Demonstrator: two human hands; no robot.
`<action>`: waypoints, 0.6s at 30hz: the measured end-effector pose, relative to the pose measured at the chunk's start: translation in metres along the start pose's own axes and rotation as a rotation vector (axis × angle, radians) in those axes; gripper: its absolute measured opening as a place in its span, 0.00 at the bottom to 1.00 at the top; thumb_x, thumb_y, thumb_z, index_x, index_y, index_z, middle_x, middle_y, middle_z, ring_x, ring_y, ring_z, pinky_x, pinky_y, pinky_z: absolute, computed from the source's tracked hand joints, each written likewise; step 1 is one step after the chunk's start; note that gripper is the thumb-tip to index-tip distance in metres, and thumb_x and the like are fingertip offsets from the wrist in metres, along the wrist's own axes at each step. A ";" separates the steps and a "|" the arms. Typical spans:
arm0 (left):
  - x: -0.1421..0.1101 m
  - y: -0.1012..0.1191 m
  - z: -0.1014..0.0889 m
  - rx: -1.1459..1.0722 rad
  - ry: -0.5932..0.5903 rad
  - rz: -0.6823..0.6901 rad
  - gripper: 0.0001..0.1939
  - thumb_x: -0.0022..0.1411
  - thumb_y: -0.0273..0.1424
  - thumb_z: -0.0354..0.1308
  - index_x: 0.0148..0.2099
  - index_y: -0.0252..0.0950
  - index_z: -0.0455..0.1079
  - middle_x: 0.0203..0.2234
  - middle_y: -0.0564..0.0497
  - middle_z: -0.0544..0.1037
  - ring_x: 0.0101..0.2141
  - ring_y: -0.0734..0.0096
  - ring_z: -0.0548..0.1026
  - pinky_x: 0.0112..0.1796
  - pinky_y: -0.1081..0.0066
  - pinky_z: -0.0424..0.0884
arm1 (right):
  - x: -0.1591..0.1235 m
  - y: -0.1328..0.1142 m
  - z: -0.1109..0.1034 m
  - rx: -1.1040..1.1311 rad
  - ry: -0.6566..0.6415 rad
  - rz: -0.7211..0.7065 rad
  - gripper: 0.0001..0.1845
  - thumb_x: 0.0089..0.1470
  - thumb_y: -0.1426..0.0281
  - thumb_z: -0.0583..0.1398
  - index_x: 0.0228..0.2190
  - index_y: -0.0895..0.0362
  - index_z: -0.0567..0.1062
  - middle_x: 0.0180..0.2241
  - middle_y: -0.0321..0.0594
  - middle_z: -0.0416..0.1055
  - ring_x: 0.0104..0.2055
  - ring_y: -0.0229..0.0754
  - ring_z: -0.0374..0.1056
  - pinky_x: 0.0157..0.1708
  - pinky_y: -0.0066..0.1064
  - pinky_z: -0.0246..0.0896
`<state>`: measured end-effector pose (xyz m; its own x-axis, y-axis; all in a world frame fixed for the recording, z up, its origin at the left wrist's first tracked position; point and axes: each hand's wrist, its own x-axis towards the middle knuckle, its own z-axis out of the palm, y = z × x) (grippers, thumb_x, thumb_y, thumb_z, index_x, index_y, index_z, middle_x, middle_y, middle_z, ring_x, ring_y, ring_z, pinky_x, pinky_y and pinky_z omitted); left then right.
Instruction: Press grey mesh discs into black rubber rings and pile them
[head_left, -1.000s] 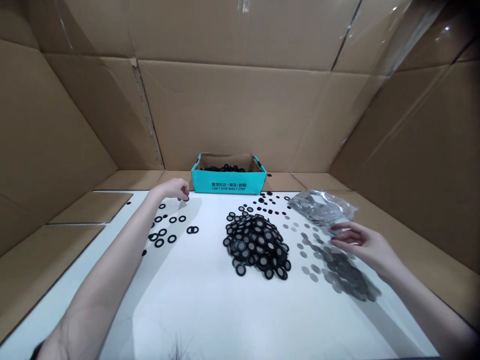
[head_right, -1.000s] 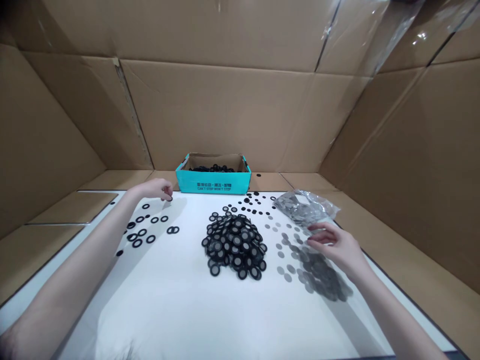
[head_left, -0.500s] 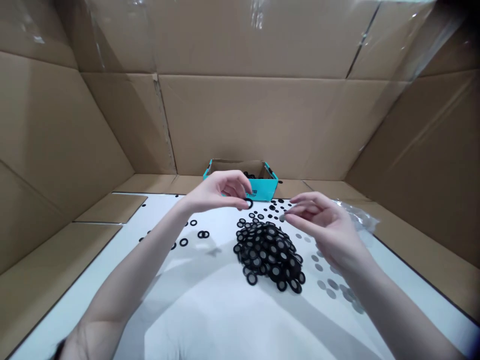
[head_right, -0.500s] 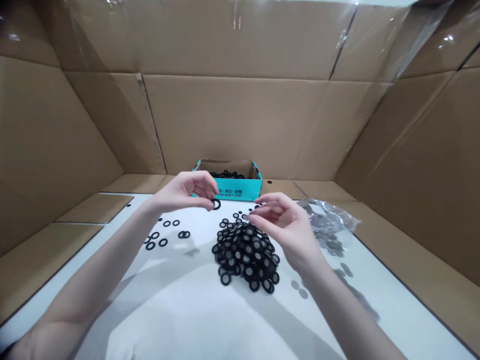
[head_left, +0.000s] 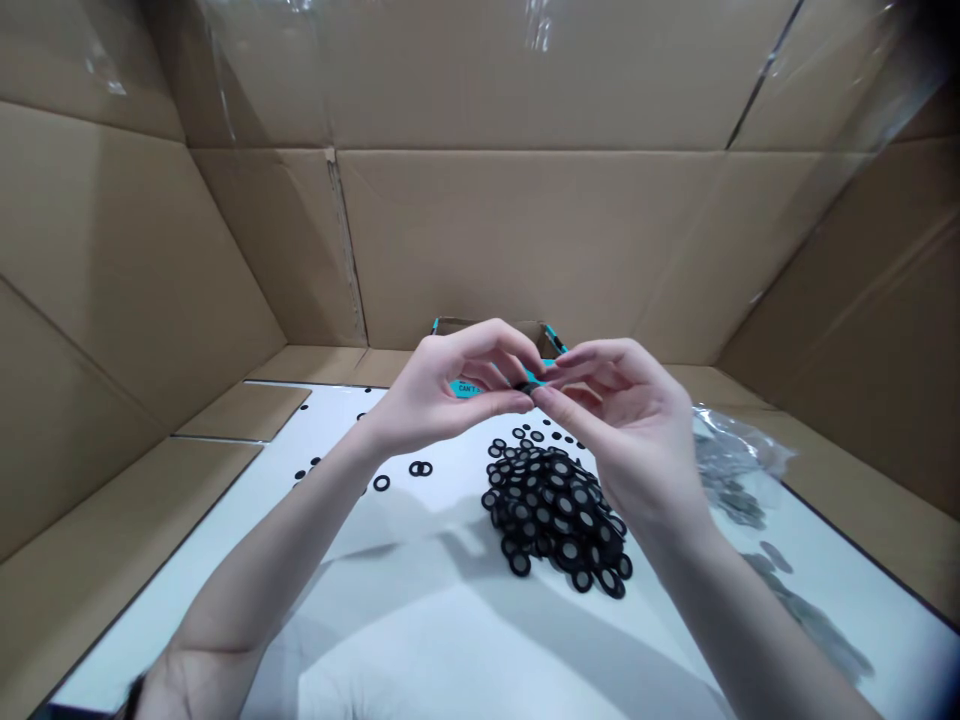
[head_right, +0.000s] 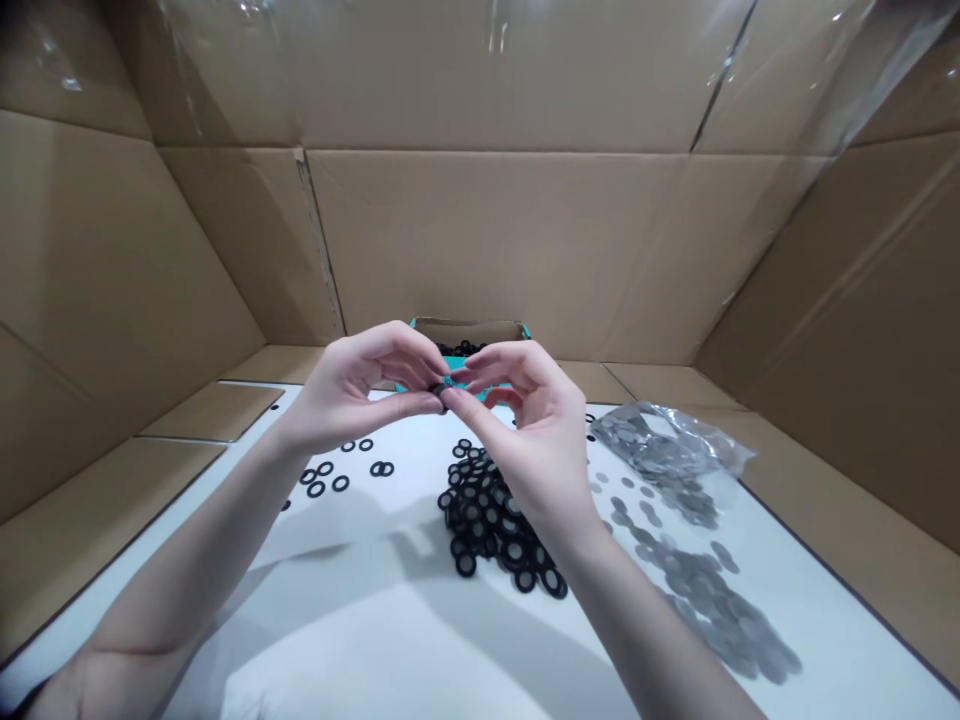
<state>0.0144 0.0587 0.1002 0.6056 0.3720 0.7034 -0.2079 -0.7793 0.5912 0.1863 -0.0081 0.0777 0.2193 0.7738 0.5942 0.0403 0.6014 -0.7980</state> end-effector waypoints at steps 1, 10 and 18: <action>0.000 0.000 0.000 0.009 0.013 0.011 0.09 0.62 0.25 0.66 0.44 0.35 0.72 0.37 0.52 0.80 0.34 0.80 0.80 0.39 0.81 0.80 | 0.000 0.001 0.001 -0.006 -0.004 -0.005 0.15 0.43 0.72 0.73 0.32 0.49 0.77 0.31 0.32 0.79 0.34 0.39 0.76 0.34 0.34 0.71; 0.000 -0.001 0.003 0.071 0.109 -0.039 0.11 0.61 0.24 0.65 0.45 0.35 0.70 0.34 0.53 0.79 0.34 0.75 0.81 0.36 0.76 0.81 | -0.002 0.006 0.000 -0.208 0.010 -0.121 0.12 0.50 0.73 0.69 0.36 0.49 0.75 0.33 0.33 0.81 0.36 0.41 0.77 0.37 0.38 0.68; 0.000 -0.003 0.005 0.268 0.062 0.026 0.13 0.62 0.21 0.63 0.48 0.35 0.69 0.35 0.52 0.80 0.37 0.74 0.81 0.43 0.74 0.79 | -0.003 0.008 -0.005 -0.368 -0.002 -0.191 0.14 0.52 0.75 0.68 0.38 0.49 0.72 0.29 0.31 0.78 0.33 0.42 0.76 0.37 0.40 0.67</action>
<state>0.0189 0.0580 0.0960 0.5532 0.3738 0.7445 -0.0071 -0.8915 0.4529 0.1906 -0.0070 0.0688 0.1723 0.6559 0.7349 0.4260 0.6231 -0.6560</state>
